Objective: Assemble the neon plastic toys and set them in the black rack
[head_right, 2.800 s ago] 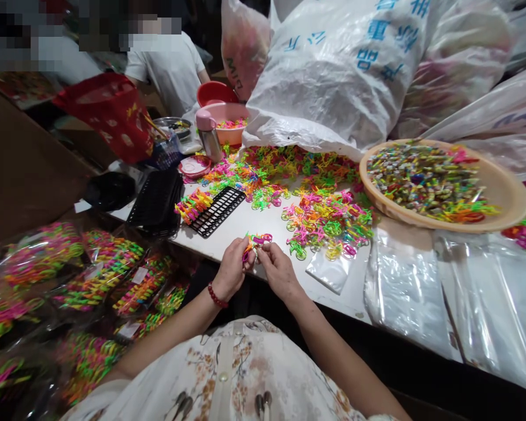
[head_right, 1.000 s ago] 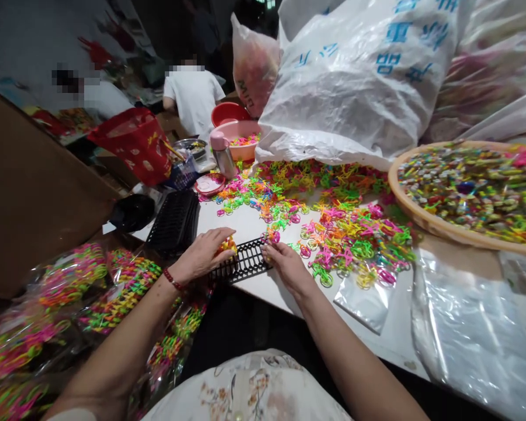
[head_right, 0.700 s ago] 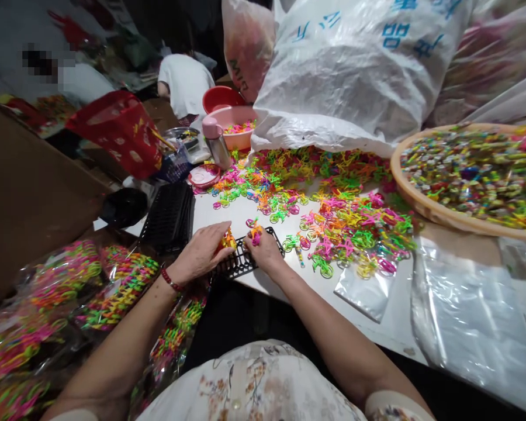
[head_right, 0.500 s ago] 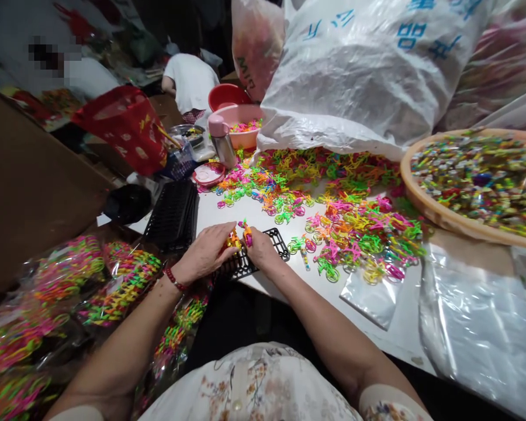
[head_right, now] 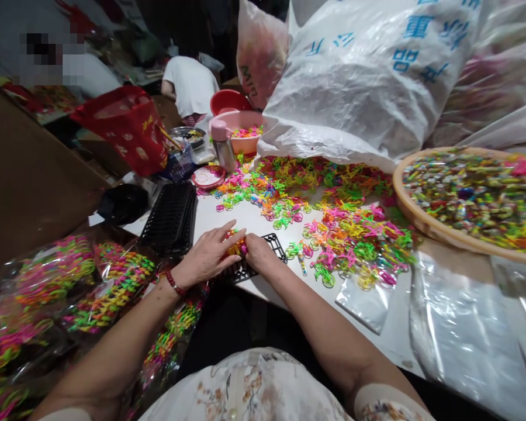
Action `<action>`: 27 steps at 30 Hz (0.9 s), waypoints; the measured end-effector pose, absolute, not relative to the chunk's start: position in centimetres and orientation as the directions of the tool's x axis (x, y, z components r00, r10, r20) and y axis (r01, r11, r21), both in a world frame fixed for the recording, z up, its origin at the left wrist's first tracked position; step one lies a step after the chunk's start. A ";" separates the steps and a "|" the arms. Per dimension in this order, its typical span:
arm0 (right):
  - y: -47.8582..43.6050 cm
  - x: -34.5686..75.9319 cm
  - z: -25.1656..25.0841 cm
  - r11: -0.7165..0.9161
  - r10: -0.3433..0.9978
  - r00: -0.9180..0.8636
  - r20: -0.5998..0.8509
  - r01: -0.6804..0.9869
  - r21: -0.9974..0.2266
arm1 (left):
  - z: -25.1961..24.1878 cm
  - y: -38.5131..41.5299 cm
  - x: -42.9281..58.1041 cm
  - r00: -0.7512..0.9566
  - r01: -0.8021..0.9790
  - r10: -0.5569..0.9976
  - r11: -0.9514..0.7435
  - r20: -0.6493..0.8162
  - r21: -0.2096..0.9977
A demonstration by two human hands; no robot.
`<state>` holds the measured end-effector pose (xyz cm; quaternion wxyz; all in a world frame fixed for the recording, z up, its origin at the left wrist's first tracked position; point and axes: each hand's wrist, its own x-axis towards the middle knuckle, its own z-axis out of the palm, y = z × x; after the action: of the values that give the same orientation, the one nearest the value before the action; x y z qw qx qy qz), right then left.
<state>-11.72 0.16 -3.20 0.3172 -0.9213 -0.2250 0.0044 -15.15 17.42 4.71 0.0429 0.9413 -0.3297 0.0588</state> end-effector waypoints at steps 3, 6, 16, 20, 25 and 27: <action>-0.5 -12.6 -2.6 -0.689 0.403 0.902 0.155 0.411 -0.597 | 4.9 17.3 -15.3 0.773 -0.626 -0.625 -0.779 0.113 -0.026; -3.1 -15.2 -1.9 -0.705 0.307 0.923 0.232 0.384 -0.596 | 5.0 17.3 -15.2 0.767 -0.628 -0.629 -0.776 0.126 -0.058; -11.5 -20.0 -1.7 -0.970 -0.042 0.998 0.052 -0.029 -0.240 | 4.1 16.3 -13.9 0.693 -0.715 -0.703 -0.698 0.159 0.028; -9.9 -18.1 -1.3 -0.814 -0.126 0.983 0.137 -0.023 -0.581 | 3.8 16.4 -13.9 0.695 -0.718 -0.696 -0.688 0.184 0.108; -5.0 -15.1 -2.3 -0.379 -0.002 0.997 0.072 0.066 -0.923 | 4.0 16.5 -13.9 0.710 -0.704 -0.677 -0.688 0.196 0.177; -3.1 -14.1 -2.8 -0.395 0.024 0.993 0.113 0.114 -0.912 | 4.1 16.4 -13.9 0.721 -0.693 -0.664 -0.693 0.199 0.199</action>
<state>-14.12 -3.13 -2.75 0.5484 -0.8342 -0.0414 -0.0407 -13.94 16.43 4.05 0.1307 0.9184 -0.3693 0.0559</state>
